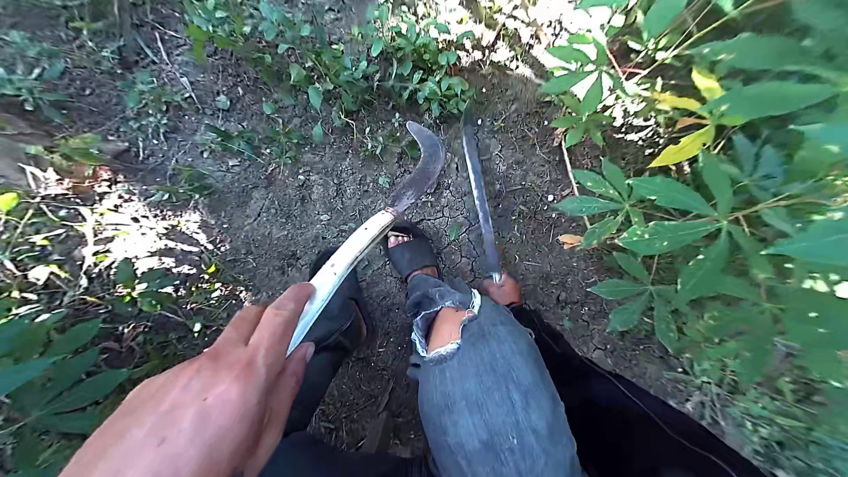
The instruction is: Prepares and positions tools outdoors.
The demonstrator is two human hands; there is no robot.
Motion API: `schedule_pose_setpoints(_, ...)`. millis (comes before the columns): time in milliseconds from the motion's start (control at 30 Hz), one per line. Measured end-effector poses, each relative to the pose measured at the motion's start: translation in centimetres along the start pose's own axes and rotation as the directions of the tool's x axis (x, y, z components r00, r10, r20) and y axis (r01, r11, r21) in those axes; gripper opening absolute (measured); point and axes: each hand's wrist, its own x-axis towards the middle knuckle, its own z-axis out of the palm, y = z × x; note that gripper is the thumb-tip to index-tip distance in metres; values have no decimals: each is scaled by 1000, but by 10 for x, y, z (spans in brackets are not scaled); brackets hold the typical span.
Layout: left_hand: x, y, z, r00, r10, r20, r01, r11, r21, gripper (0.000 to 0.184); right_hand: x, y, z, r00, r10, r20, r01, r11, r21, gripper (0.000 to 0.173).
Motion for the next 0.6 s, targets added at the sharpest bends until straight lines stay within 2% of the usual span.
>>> schedule_pose_setpoints(67, -4, -2, 4, 1000, -1, -3, 1, 1000, -24, 54, 4, -30, 1, 997, 44, -63, -29, 977, 209, 43)
schedule_pose_setpoints(133, -8, -5, 5, 1000, -2, -12, 1, 1000, -30, 53, 13, -71, 15, 994, 88, -70, -45, 880, 473, 30)
schedule_pose_setpoints(167, -7, -6, 5, 1000, -3, -18, 2, 1000, -24, 54, 19, -90, 24, 994, 99, -55, -53, 839, 541, 25)
schedule_pose_setpoints(200, -7, -6, 5, 1000, -7, -21, 7, 1000, -16, 54, 24, -99, 34, 997, 77, -30, -50, 849, 525, 25)
schedule_pose_setpoints(233, -6, -5, 4, 1000, -10, -26, 10, 1000, -6, 53, 26, -97, 43, 999, 34, -3, -29, 910, 414, 28)
schedule_pose_setpoints(300, -2, -4, 2, 999, -12, -39, 12, 1000, 14, 53, 21, -71, 46, 992, -48, 115, 45, 999, 29, 42)
schedule_pose_setpoints(367, 0, -5, 1, 998, -17, -54, 18, 999, 27, 53, 18, -42, 38, 980, -79, 183, 125, 959, -256, 47)
schedule_pose_setpoints(400, -1, -5, 1, 998, -16, -55, 17, 1000, 25, 53, 14, -26, 32, 981, -74, 180, 133, 931, -341, 49)
schedule_pose_setpoints(433, -2, -5, 1, 998, -18, -55, 20, 1000, 22, 53, 12, -17, 23, 983, -67, 169, 128, 914, -385, 50)
schedule_pose_setpoints(500, -4, -6, 1, 999, -24, -49, 25, 1000, 12, 53, 11, -14, 11, 991, -61, 119, 101, 926, -363, 51)
schedule_pose_setpoints(600, -12, -11, 6, 999, -23, -48, 22, 999, -26, 53, 5, -36, 9, 1000, -30, -5, 29, 998, -49, 48)
